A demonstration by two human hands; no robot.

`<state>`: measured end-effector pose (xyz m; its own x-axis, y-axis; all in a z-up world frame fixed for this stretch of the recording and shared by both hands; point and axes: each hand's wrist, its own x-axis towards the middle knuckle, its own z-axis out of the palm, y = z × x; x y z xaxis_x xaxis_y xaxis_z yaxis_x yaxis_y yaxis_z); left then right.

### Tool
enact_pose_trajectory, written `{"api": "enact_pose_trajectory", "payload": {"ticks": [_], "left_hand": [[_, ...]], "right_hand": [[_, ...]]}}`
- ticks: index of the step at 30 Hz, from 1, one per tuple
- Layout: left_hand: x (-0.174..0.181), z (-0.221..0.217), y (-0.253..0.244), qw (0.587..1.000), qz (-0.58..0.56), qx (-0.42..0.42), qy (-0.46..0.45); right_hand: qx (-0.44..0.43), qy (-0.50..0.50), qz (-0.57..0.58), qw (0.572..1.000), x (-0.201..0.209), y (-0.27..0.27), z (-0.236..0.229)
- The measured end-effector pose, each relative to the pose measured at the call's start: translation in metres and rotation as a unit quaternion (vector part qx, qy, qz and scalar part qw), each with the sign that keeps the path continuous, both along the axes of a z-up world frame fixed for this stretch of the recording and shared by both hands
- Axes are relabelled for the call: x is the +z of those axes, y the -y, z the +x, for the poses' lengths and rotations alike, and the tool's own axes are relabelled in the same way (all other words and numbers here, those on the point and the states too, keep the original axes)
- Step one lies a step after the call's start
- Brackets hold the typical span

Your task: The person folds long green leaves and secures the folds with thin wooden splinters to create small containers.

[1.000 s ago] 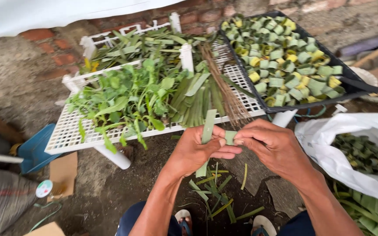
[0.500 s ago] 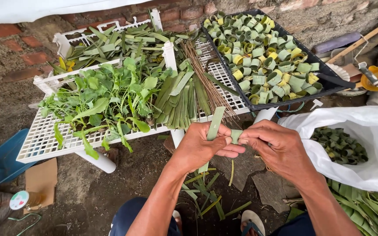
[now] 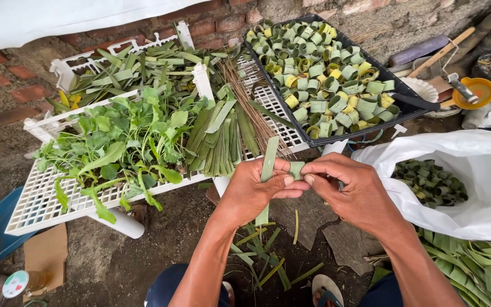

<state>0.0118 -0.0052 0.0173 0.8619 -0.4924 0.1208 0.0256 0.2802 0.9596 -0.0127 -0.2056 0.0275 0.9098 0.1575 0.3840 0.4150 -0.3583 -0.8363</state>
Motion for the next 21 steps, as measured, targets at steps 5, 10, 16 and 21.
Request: {"api": "enact_pose_trajectory", "payload": {"ticks": [5,10,16,21], "left_hand": [[-0.035,0.002,0.017,0.980,0.121,0.132,0.089],[-0.026,-0.003,0.032,0.952,0.181,0.203,0.136],[-0.016,0.001,0.040,0.967,0.048,0.247,0.037],[-0.019,0.028,0.059,0.943,0.122,0.302,0.075]], "right_hand": [[-0.086,-0.005,-0.006,0.996,-0.047,-0.001,0.007],[-0.138,-0.009,-0.015,0.990,-0.030,-0.016,0.006],[-0.144,-0.117,0.028,0.982,-0.014,-0.011,0.003],[-0.178,-0.142,0.128,0.965,-0.032,0.010,0.015]]}}
